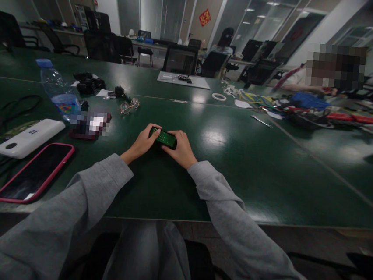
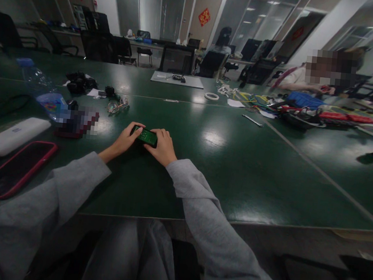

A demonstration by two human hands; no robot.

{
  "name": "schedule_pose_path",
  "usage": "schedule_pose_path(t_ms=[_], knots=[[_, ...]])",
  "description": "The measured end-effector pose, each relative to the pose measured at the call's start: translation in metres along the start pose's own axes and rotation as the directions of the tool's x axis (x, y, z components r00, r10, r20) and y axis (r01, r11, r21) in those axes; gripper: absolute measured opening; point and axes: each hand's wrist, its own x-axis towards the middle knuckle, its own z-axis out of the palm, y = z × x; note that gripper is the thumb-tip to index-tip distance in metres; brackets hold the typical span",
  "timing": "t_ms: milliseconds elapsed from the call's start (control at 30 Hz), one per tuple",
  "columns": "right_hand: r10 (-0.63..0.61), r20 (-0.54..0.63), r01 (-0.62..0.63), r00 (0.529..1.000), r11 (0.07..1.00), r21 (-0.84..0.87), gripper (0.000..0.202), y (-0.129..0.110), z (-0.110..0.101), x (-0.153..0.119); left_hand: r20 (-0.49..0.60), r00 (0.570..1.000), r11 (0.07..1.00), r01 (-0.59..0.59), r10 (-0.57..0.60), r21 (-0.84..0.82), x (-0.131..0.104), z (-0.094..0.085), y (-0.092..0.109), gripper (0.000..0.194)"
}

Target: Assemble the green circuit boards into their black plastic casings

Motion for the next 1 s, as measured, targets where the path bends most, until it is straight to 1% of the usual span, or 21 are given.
schedule_pose_path(t_ms=[133, 267, 467, 567, 733, 1000], knots=[[0.007, 0.008, -0.007, 1.0, 1.0, 0.002, 0.049, 0.0007, 0.001, -0.0001, -0.002, 1.0, 1.0, -0.01, 0.01, -0.009, -0.0001, -0.0004, -0.0004, 0.032], [0.019, 0.033, -0.021, 0.999, 0.998, 0.052, 0.048, -0.0008, 0.0, -0.0002, -0.008, 1.0, 1.0, -0.011, 0.011, -0.013, 0.0007, -0.0002, -0.0007, 0.031], [0.018, 0.036, -0.02, 0.999, 0.997, 0.075, 0.048, -0.0014, -0.0009, -0.0003, 0.003, 1.0, 1.0, 0.022, -0.022, -0.004, -0.0001, -0.0004, 0.0019, 0.034], [0.017, 0.037, -0.02, 0.999, 0.997, 0.078, 0.048, -0.0006, -0.0003, -0.0004, 0.003, 1.0, 1.0, 0.014, -0.015, 0.009, 0.0002, 0.0, -0.0003, 0.036], [0.024, 0.038, -0.028, 0.999, 0.996, 0.086, 0.048, -0.0003, 0.0004, -0.0003, -0.019, 1.0, 0.999, -0.005, 0.005, 0.041, 0.002, 0.0009, -0.0062, 0.033], [0.015, 0.043, -0.019, 0.999, 0.994, 0.111, 0.05, 0.0008, 0.0001, 0.0001, -0.021, 1.0, 0.999, -0.012, 0.013, 0.038, 0.0018, 0.0011, -0.0069, 0.031]])
